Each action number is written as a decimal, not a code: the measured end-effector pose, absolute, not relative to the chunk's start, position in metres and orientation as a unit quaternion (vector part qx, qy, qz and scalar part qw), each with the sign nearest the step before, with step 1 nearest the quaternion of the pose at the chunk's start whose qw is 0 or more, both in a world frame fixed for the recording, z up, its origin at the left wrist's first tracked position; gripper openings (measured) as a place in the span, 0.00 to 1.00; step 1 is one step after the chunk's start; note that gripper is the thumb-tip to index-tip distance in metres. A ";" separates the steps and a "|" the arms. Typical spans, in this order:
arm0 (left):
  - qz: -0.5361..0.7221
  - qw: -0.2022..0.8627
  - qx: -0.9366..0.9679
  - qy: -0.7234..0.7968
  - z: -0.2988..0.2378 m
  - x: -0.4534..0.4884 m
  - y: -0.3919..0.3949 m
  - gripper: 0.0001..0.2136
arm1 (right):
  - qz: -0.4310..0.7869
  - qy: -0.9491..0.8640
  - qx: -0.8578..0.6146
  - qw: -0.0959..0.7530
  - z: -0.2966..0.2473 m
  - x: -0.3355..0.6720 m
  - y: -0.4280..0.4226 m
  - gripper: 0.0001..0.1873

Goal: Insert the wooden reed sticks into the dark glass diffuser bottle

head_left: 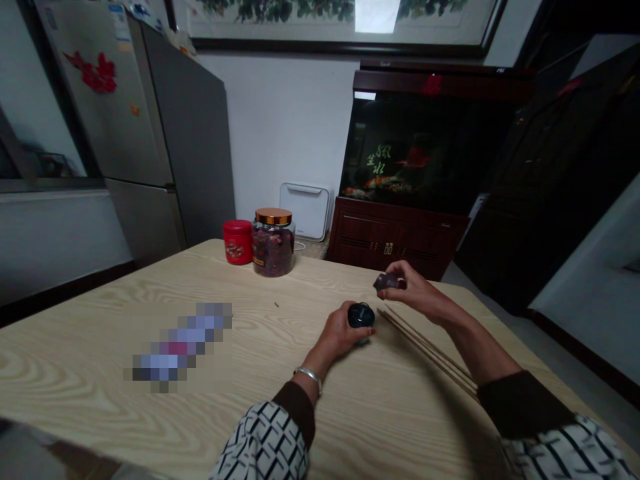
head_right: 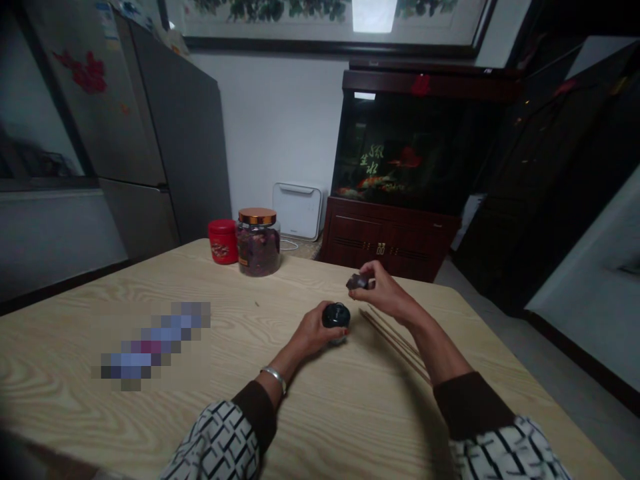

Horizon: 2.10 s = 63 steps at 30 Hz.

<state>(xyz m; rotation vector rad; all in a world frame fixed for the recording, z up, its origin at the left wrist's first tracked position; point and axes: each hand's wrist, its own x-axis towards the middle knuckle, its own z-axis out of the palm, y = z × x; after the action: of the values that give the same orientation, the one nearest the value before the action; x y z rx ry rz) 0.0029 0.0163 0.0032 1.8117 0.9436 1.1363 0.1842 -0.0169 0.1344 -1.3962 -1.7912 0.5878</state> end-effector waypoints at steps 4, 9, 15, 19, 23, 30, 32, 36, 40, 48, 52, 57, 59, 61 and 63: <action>0.451 0.406 0.702 0.374 0.005 0.004 0.014 0.29 | 0.273 -0.609 -0.562 0.488 0.064 0.199 -0.063 0.23; 0.455 0.410 0.698 0.370 0.006 0.005 0.013 0.29 | 0.215 -0.639 -0.585 0.451 0.001 0.193 -0.110 0.19; 0.458 0.425 0.694 0.358 0.004 0.005 0.014 0.29 | 0.142 -0.644 -0.630 0.411 0.009 0.214 -0.111 0.17; 0.456 0.426 0.696 0.356 0.004 0.005 0.013 0.29 | 0.021 -0.611 -0.729 0.308 0.024 0.256 -0.084 0.15; 0.455 0.432 0.691 0.357 0.006 0.006 0.013 0.29 | -0.060 -0.611 -0.783 0.098 0.027 0.273 -0.068 0.13; 0.458 0.428 0.690 0.362 0.004 0.006 0.015 0.29 | -0.083 -0.602 -0.791 0.074 0.024 0.261 -0.070 0.11; 0.458 0.426 0.691 0.363 0.004 0.005 0.015 0.29 | -0.054 -0.592 -0.798 0.095 0.026 0.261 -0.070 0.09; 0.455 0.424 0.693 0.365 0.006 0.005 0.013 0.29 | 0.004 -0.578 -0.802 0.148 0.032 0.266 -0.067 0.06; 0.456 0.420 0.694 0.366 0.005 0.006 0.013 0.29 | 0.013 -0.575 -0.744 0.338 0.057 0.269 -0.058 0.08; 0.451 0.412 0.696 0.377 0.005 0.005 0.014 0.30 | 0.208 -0.454 -0.452 0.739 0.132 0.196 -0.023 0.18; 0.451 0.412 0.700 0.370 0.005 0.005 0.013 0.29 | 0.168 -0.480 -0.412 0.756 0.125 0.170 -0.006 0.16; 0.452 0.423 0.697 0.361 0.003 0.005 0.014 0.29 | 0.106 -0.485 -0.418 0.761 0.107 0.170 0.004 0.15; 0.452 0.421 0.697 0.363 0.001 0.005 0.015 0.30 | 0.096 -0.485 -0.422 0.760 0.104 0.170 0.005 0.15; 0.452 0.418 0.697 0.366 0.001 0.005 0.016 0.31 | 0.093 -0.488 -0.426 0.756 0.103 0.168 0.005 0.15; 0.451 0.418 0.697 0.368 0.002 0.005 0.016 0.31 | 0.089 -0.494 -0.430 0.750 0.102 0.165 0.006 0.15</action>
<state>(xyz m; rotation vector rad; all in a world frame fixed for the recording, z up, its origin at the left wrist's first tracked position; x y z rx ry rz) 0.0051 0.0162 0.0016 1.7494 0.9228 1.1314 0.1647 0.0061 0.1016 -0.9405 -1.0804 0.1948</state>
